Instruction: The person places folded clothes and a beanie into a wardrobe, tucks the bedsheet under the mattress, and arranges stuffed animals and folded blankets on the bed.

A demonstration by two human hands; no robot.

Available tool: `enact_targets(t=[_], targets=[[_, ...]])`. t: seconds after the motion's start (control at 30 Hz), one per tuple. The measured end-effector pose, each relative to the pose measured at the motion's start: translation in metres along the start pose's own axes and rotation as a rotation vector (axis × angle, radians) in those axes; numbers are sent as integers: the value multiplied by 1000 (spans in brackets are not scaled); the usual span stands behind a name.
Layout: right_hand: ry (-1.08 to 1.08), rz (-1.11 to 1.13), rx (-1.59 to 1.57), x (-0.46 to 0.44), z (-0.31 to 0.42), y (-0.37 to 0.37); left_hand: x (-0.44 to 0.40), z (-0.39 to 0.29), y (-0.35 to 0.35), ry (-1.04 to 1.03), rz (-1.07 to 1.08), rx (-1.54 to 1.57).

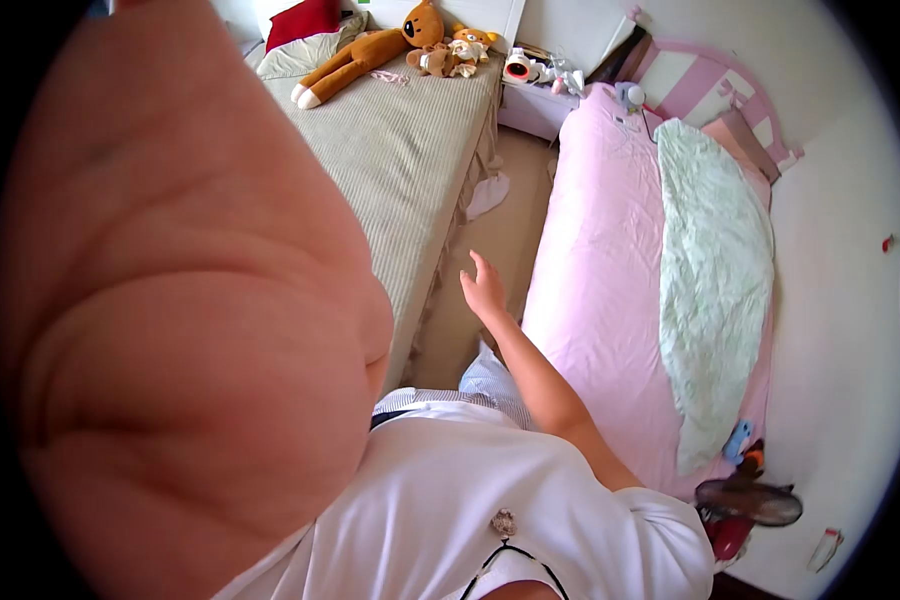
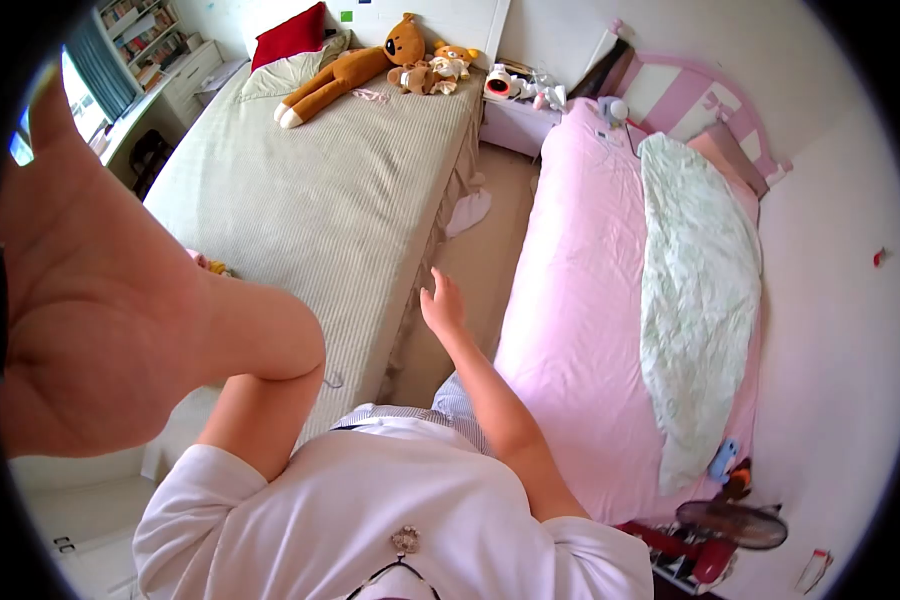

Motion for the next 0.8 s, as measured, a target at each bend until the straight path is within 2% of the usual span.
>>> enact_targets(t=[0.3, 0.6, 0.73, 0.8], targets=[[102, -66, -118, -172, -53, 97, -24, 138, -32, 17, 50, -133], [118, 36, -144, -272, -94, 91, -40, 250, -36, 19, 128, -195], [89, 121, -133, -317, -103, 74, -31, 352, -29, 86, 130, -238], [73, 154, -163, -351, -105, 68, -2, 434, -8, 257, 67, -407]])
Point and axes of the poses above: each hand's wrist, its own x-axis away from the middle knuckle, its own y-axis out of the back of the hand, z = x × y, the point moved 4 cm from there along -x, towards the middle knuckle
